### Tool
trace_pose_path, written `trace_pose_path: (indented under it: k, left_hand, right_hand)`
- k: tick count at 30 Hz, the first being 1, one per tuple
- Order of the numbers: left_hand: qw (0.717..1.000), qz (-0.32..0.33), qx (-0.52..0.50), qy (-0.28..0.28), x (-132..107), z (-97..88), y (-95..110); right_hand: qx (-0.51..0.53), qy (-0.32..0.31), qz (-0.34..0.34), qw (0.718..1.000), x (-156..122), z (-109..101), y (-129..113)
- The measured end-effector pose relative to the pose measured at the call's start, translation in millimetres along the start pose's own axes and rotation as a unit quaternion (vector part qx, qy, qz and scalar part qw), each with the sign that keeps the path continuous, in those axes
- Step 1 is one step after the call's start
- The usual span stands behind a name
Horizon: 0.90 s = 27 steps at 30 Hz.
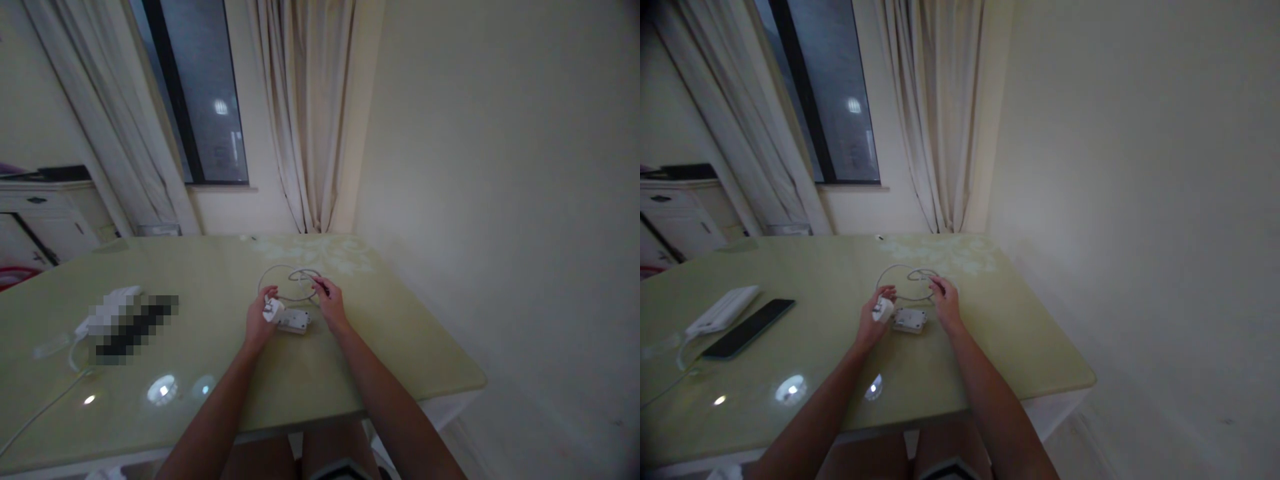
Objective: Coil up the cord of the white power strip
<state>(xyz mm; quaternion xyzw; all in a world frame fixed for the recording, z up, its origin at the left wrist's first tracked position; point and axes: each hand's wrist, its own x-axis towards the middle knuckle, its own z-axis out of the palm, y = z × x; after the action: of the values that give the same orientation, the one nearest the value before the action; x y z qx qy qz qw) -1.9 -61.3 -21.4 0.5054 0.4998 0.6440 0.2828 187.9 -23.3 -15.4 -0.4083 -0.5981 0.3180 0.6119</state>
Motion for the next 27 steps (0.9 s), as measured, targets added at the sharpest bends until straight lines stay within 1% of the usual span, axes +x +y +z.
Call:
trace_pose_path:
  k: [2,4,6,7,9,11,14,17,19,21,24,25,27]
  left_hand:
    - [0.993,-0.039,-0.114,0.008,1.7,1.5,1.4]
    - [0.975,-0.071,-0.209,0.024,4.4,1.7,5.3]
    - [0.954,-0.092,-0.281,0.039,7.2,0.8,9.8]
    - [0.945,-0.099,-0.308,0.049,8.1,0.3,11.7]
    - [0.933,-0.109,-0.338,0.059,8.3,0.6,14.2]
    - [0.932,-0.11,-0.342,0.041,5.4,3.2,15.2]
    - [0.949,-0.093,-0.298,-0.032,-2.9,9.9,14.3]
    - [0.97,-0.072,-0.212,-0.097,-9.5,15.2,12.0]
    - [0.983,-0.051,-0.142,-0.102,-10.1,16.8,10.3]
    - [0.995,0.002,-0.062,-0.084,-8.2,17.3,8.8]
    - [0.992,0.085,0.026,-0.084,-4.1,17.3,5.6]
    - [0.99,0.093,0.038,-0.095,-3.2,17.1,3.8]
    - [0.989,0.076,0.052,-0.118,-2.0,16.5,-0.7]
  right_hand:
    - [0.02,0.016,0.007,1.0,1.3,-2.7,-2.7]
    - [0.048,0.038,0.019,0.998,3.1,-4.7,-5.0]
    - [0.085,0.052,0.032,0.995,4.3,-5.0,-7.0]
    - [0.106,0.051,0.038,0.992,4.4,-4.4,-8.1]
    - [0.147,0.031,0.051,0.987,2.8,-1.8,-11.0]
    - [0.18,-0.002,0.067,0.981,-0.8,2.3,-14.4]
    - [0.207,-0.059,0.091,0.972,-7.4,8.9,-19.0]
    - [0.217,-0.112,0.104,0.964,-12.6,13.2,-22.0]
    - [0.221,-0.143,0.1,0.96,-15.1,14.1,-24.2]
    - [0.217,-0.173,0.086,0.957,-16.9,13.7,-27.4]
    - [0.192,-0.214,0.054,0.956,-18.3,11.2,-33.2]
    - [0.182,-0.223,0.043,0.957,-18.3,10.5,-34.5]
    - [0.164,-0.233,0.027,0.958,-17.6,10.1,-35.0]
